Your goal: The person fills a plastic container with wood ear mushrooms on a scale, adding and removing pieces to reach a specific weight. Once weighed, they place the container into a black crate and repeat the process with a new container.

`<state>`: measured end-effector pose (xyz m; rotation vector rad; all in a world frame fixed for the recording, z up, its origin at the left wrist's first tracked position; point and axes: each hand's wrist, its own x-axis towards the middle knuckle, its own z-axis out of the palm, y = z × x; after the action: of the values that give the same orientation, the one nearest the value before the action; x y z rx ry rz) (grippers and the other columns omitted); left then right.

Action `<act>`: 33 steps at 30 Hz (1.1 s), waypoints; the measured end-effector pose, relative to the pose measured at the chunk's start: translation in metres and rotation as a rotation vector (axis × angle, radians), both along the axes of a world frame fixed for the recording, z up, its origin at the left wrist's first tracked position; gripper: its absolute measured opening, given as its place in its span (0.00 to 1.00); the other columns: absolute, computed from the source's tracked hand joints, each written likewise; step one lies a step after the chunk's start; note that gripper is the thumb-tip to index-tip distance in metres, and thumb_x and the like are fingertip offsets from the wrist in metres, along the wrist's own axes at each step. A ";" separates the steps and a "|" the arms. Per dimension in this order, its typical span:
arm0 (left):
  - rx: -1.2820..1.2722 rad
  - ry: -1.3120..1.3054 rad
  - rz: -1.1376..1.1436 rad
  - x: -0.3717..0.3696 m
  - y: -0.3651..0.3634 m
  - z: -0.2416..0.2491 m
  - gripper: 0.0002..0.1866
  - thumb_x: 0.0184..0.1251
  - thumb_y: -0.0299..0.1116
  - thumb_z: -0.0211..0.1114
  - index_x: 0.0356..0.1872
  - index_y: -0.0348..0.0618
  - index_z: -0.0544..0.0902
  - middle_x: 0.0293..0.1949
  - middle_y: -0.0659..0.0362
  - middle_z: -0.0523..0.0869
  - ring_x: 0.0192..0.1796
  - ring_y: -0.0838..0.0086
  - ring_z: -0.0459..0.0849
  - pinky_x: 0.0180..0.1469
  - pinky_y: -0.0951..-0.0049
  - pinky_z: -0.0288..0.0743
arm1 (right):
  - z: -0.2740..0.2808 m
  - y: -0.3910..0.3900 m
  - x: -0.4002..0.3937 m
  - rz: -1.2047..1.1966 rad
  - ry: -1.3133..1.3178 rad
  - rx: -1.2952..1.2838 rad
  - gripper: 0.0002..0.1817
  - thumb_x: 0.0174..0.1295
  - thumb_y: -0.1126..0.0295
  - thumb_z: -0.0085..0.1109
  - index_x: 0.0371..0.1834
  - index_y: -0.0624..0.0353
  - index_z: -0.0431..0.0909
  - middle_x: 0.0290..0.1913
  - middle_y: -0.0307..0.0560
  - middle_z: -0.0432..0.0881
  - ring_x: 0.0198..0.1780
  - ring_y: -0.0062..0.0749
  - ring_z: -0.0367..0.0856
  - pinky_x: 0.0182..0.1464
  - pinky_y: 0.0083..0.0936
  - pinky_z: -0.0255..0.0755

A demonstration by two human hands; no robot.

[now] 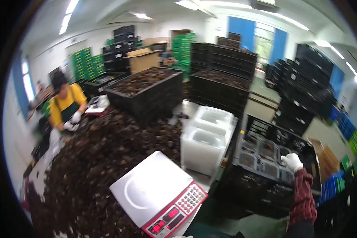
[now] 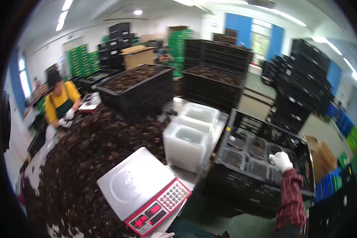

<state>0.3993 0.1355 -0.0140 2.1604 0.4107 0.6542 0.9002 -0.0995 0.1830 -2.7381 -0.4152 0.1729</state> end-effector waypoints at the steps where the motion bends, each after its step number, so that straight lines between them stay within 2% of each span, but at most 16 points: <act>1: 0.095 -0.012 -0.056 -0.003 -0.003 -0.008 0.13 0.53 0.22 0.63 0.42 0.41 0.83 0.39 0.52 0.82 0.41 0.58 0.80 0.43 0.64 0.73 | -0.010 0.031 -0.002 0.144 -0.236 0.060 0.22 0.58 0.55 0.60 0.19 0.66 0.77 0.20 0.58 0.78 0.26 0.52 0.79 0.28 0.38 0.70; 2: 0.084 -0.010 0.014 -0.003 -0.006 -0.009 0.13 0.53 0.22 0.63 0.42 0.41 0.83 0.39 0.52 0.82 0.41 0.58 0.80 0.43 0.64 0.73 | -0.018 0.062 -0.006 0.291 -0.462 0.132 0.22 0.59 0.55 0.60 0.19 0.64 0.76 0.19 0.58 0.76 0.24 0.55 0.76 0.26 0.41 0.67; 3: 0.137 -0.019 0.010 -0.003 -0.008 -0.006 0.16 0.50 0.21 0.63 0.43 0.42 0.82 0.38 0.53 0.81 0.41 0.58 0.79 0.44 0.63 0.72 | 0.001 0.105 -0.042 0.440 -0.547 0.247 0.22 0.60 0.56 0.60 0.19 0.64 0.72 0.19 0.59 0.72 0.24 0.58 0.72 0.26 0.43 0.63; 5: 0.202 -0.007 0.015 -0.004 -0.011 -0.002 0.22 0.43 0.21 0.63 0.46 0.43 0.81 0.39 0.52 0.80 0.43 0.56 0.78 0.46 0.59 0.70 | 0.012 0.173 -0.076 0.648 -0.683 0.354 0.18 0.59 0.58 0.61 0.24 0.64 0.72 0.24 0.56 0.71 0.29 0.53 0.72 0.30 0.39 0.65; 6: 0.270 -0.006 0.024 -0.002 -0.011 -0.007 0.19 0.48 0.20 0.63 0.45 0.43 0.77 0.37 0.53 0.79 0.41 0.60 0.78 0.45 0.62 0.73 | 0.014 0.202 -0.089 0.742 -0.792 0.396 0.17 0.58 0.59 0.62 0.26 0.63 0.71 0.25 0.55 0.71 0.31 0.51 0.71 0.32 0.39 0.65; 8: 0.312 0.115 -0.077 -0.003 -0.005 -0.028 0.25 0.51 0.22 0.61 0.54 0.39 0.72 0.39 0.54 0.79 0.40 0.62 0.81 0.43 0.62 0.76 | 0.009 0.252 -0.101 0.814 -1.023 0.294 0.11 0.59 0.65 0.59 0.30 0.62 0.72 0.28 0.54 0.70 0.34 0.50 0.70 0.35 0.40 0.65; 10: 0.176 0.215 -0.089 -0.006 -0.009 -0.025 0.21 0.52 0.26 0.59 0.52 0.41 0.75 0.45 0.55 0.78 0.49 0.61 0.77 0.51 0.60 0.70 | -0.045 0.296 -0.047 1.104 -0.824 0.087 0.10 0.62 0.67 0.55 0.31 0.63 0.72 0.28 0.55 0.70 0.34 0.52 0.71 0.36 0.41 0.65; 11: 0.193 0.146 -0.060 -0.004 -0.009 -0.031 0.19 0.54 0.26 0.58 0.50 0.41 0.76 0.45 0.55 0.77 0.48 0.61 0.77 0.50 0.62 0.71 | -0.053 0.300 -0.036 1.128 -0.721 0.125 0.10 0.63 0.67 0.53 0.30 0.64 0.72 0.27 0.56 0.71 0.33 0.53 0.71 0.36 0.42 0.65; 17: 0.215 0.037 0.016 0.000 -0.012 -0.041 0.17 0.53 0.26 0.58 0.47 0.39 0.76 0.41 0.54 0.77 0.45 0.61 0.76 0.49 0.64 0.71 | -0.026 0.296 -0.056 1.067 -0.326 0.322 0.13 0.61 0.71 0.56 0.23 0.67 0.69 0.22 0.56 0.70 0.25 0.47 0.69 0.32 0.38 0.64; 22: 0.249 0.033 0.024 0.000 -0.012 -0.039 0.16 0.53 0.26 0.58 0.45 0.39 0.77 0.40 0.54 0.77 0.44 0.61 0.76 0.49 0.63 0.71 | -0.040 0.298 -0.059 0.917 -0.478 0.398 0.15 0.57 0.71 0.62 0.21 0.67 0.67 0.20 0.52 0.67 0.23 0.37 0.66 0.30 0.32 0.63; 24: 0.267 0.052 0.018 0.001 -0.011 -0.039 0.16 0.53 0.27 0.58 0.45 0.39 0.77 0.39 0.54 0.77 0.43 0.62 0.76 0.49 0.64 0.71 | -0.032 0.296 -0.070 0.817 -0.432 0.421 0.17 0.57 0.71 0.63 0.19 0.65 0.65 0.18 0.45 0.63 0.22 0.28 0.62 0.28 0.29 0.60; 25: 0.267 0.046 0.024 0.001 -0.011 -0.039 0.16 0.53 0.27 0.58 0.45 0.39 0.77 0.39 0.54 0.77 0.43 0.62 0.76 0.49 0.64 0.71 | -0.035 0.297 -0.065 0.824 -0.436 0.420 0.17 0.57 0.71 0.63 0.19 0.65 0.65 0.18 0.45 0.63 0.22 0.28 0.62 0.28 0.29 0.60; 27: 0.276 0.017 0.040 0.001 -0.011 -0.038 0.15 0.53 0.27 0.58 0.44 0.39 0.78 0.38 0.55 0.77 0.42 0.62 0.76 0.47 0.65 0.71 | -0.046 0.298 -0.047 0.799 -0.310 0.577 0.19 0.59 0.71 0.62 0.17 0.63 0.63 0.17 0.36 0.58 0.23 0.19 0.57 0.25 0.23 0.56; 28: 0.280 0.010 0.049 0.001 -0.011 -0.039 0.15 0.53 0.27 0.58 0.44 0.39 0.78 0.38 0.55 0.77 0.42 0.62 0.76 0.47 0.65 0.71 | -0.043 0.297 -0.048 0.809 -0.316 0.579 0.19 0.59 0.71 0.62 0.17 0.63 0.63 0.17 0.36 0.58 0.23 0.19 0.57 0.25 0.23 0.56; 30: 0.288 0.067 -0.004 0.001 -0.011 -0.042 0.17 0.54 0.27 0.57 0.47 0.40 0.77 0.39 0.54 0.77 0.42 0.61 0.77 0.47 0.64 0.71 | -0.034 0.295 -0.048 0.861 -0.082 0.659 0.21 0.62 0.70 0.59 0.15 0.60 0.61 0.18 0.30 0.57 0.23 0.15 0.55 0.24 0.20 0.51; 33: 0.297 0.037 0.009 0.000 -0.011 -0.039 0.16 0.54 0.27 0.57 0.47 0.40 0.77 0.38 0.54 0.78 0.42 0.61 0.77 0.46 0.64 0.71 | -0.036 0.298 -0.045 0.869 -0.049 0.699 0.20 0.64 0.70 0.57 0.14 0.58 0.63 0.17 0.29 0.58 0.22 0.13 0.53 0.23 0.19 0.48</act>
<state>0.3988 0.1248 -0.0527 2.4558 0.3606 0.7183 0.8555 0.1988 0.1467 -1.7405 -1.3597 0.1387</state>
